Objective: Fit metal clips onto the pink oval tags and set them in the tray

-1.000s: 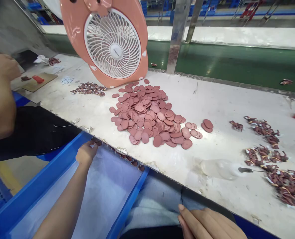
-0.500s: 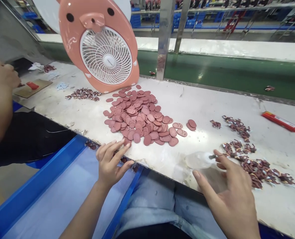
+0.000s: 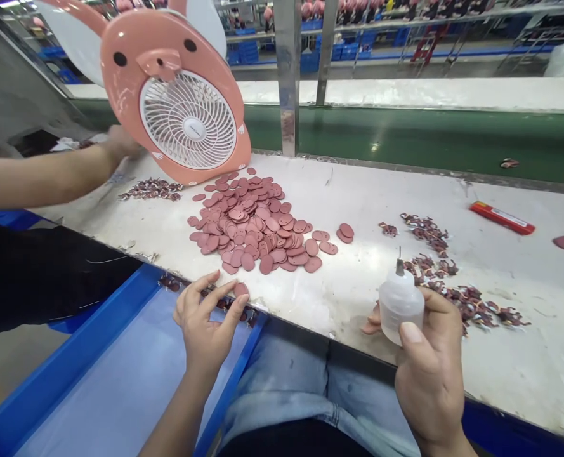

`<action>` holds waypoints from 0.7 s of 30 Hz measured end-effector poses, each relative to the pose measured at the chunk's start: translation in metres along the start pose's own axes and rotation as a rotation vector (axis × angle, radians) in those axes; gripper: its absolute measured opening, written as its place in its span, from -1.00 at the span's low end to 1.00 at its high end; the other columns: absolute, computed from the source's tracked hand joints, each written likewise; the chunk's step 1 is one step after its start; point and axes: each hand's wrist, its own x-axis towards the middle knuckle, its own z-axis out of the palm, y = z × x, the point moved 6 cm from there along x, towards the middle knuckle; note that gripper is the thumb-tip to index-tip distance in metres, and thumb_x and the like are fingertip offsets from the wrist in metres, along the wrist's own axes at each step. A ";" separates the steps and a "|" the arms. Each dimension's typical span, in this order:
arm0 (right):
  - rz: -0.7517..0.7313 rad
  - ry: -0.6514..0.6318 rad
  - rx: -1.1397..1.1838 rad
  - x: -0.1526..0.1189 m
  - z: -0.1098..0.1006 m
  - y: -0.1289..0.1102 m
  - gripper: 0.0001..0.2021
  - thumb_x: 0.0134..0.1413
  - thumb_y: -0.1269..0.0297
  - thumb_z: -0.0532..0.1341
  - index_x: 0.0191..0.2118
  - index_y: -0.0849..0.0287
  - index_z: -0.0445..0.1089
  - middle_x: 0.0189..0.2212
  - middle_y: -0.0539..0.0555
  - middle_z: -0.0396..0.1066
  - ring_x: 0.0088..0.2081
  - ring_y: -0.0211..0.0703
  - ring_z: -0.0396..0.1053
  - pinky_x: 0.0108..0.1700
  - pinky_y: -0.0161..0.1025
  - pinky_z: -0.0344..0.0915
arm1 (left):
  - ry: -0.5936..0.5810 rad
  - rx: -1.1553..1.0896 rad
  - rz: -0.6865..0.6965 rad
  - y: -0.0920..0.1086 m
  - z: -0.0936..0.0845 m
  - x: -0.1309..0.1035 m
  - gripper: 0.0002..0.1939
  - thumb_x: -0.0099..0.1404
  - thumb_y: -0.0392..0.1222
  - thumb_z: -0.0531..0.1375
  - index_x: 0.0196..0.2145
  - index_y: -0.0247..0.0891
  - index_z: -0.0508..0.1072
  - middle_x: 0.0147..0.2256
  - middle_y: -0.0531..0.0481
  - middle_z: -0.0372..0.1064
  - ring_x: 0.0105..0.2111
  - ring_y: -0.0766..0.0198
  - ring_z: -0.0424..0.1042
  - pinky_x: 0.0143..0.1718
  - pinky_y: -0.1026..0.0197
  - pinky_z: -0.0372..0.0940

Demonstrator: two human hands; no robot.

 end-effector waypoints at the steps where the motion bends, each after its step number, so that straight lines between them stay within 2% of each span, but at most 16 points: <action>1: 0.010 -0.005 0.039 -0.001 0.000 -0.002 -0.69 0.09 0.10 0.18 -0.08 0.09 0.23 -0.36 0.04 0.33 -0.36 -0.03 0.40 -0.36 -0.10 0.41 | -0.023 -0.006 -0.041 0.002 -0.001 0.002 -0.81 0.21 -0.12 0.36 -0.19 -0.10 0.61 0.01 -0.17 0.45 0.08 -0.16 0.29 0.12 -0.25 0.02; 4: 0.054 -0.043 0.107 -0.008 0.001 -0.005 -0.61 0.08 0.11 0.24 0.00 0.01 0.19 -0.35 0.03 0.35 -0.43 -0.08 0.37 -0.48 -0.19 0.37 | -0.105 -0.213 -0.271 0.007 -0.007 0.000 -0.92 0.13 -0.13 0.40 -0.35 -0.08 0.63 -0.10 -0.10 0.51 0.04 -0.12 0.33 0.15 -0.22 -0.01; 6: 0.095 -0.095 0.090 -0.017 0.004 -0.007 -0.51 0.04 0.14 0.35 0.06 -0.06 0.18 -0.35 0.00 0.39 -0.49 -0.16 0.33 -0.55 -0.27 0.32 | -0.173 -0.412 -0.406 0.019 -0.010 -0.007 -0.92 0.15 -0.10 0.37 -0.43 -0.12 0.59 -0.30 -0.05 0.54 -0.16 0.00 0.44 0.02 -0.10 0.20; 7: 0.144 -0.139 0.071 -0.023 0.008 -0.007 -0.47 0.00 0.16 0.40 0.06 -0.06 0.21 -0.36 -0.01 0.40 -0.51 -0.19 0.31 -0.58 -0.32 0.28 | -0.221 -0.527 -0.474 0.027 -0.010 -0.012 -0.89 0.18 -0.09 0.36 -0.44 -0.13 0.57 -0.39 -0.02 0.53 -0.28 0.08 0.46 -0.11 0.00 0.30; 9: 0.297 -0.245 0.063 -0.037 0.019 -0.006 -0.48 -0.08 0.15 0.47 -0.01 -0.01 0.30 -0.39 -0.03 0.38 -0.50 -0.24 0.31 -0.56 -0.37 0.23 | -0.352 -0.825 -0.680 0.046 -0.005 -0.029 -0.84 0.14 -0.06 0.40 -0.43 -0.16 0.56 -0.49 0.04 0.53 -0.44 0.21 0.47 -0.35 0.18 0.33; 12: 0.523 -0.403 0.173 -0.056 0.040 -0.010 -0.54 -0.16 0.06 0.50 -0.17 0.09 0.38 -0.40 -0.03 0.38 -0.43 -0.27 0.32 -0.44 -0.37 0.27 | -0.507 -1.256 -1.001 0.076 0.004 -0.055 -0.76 -0.05 -0.12 0.52 -0.51 -0.19 0.55 -0.55 0.10 0.50 -0.49 0.34 0.46 -0.41 0.32 0.30; 14: 0.608 -0.465 0.239 -0.064 0.049 -0.013 -0.51 -0.19 0.03 0.52 -0.20 0.12 0.35 -0.43 -0.05 0.38 -0.50 -0.36 0.25 -0.50 -0.42 0.20 | -0.574 -1.397 -1.059 0.089 0.007 -0.062 -0.76 -0.09 -0.15 0.54 -0.52 -0.20 0.57 -0.56 0.13 0.48 -0.50 0.41 0.43 -0.40 0.37 0.27; 17: 0.696 -0.494 0.302 -0.069 0.051 -0.013 -0.48 -0.15 -0.02 0.49 -0.18 0.11 0.29 -0.50 -0.12 0.32 -0.64 -0.50 0.06 -0.63 -0.49 -0.03 | -0.698 -1.534 -1.018 0.095 0.013 -0.064 -0.75 -0.11 -0.15 0.55 -0.46 -0.19 0.61 -0.55 0.15 0.45 -0.52 0.46 0.36 -0.43 0.39 0.21; 21: 0.728 -0.547 0.315 -0.073 0.049 -0.010 -0.45 -0.14 -0.07 0.48 -0.20 0.12 0.24 -0.53 -0.11 0.33 -0.66 -0.51 0.06 -0.65 -0.52 -0.04 | -0.884 -1.645 -0.944 0.096 0.022 -0.067 -0.63 -0.14 -0.19 0.57 -0.32 -0.08 0.65 -0.53 0.17 0.43 -0.55 0.49 0.32 -0.43 0.38 0.21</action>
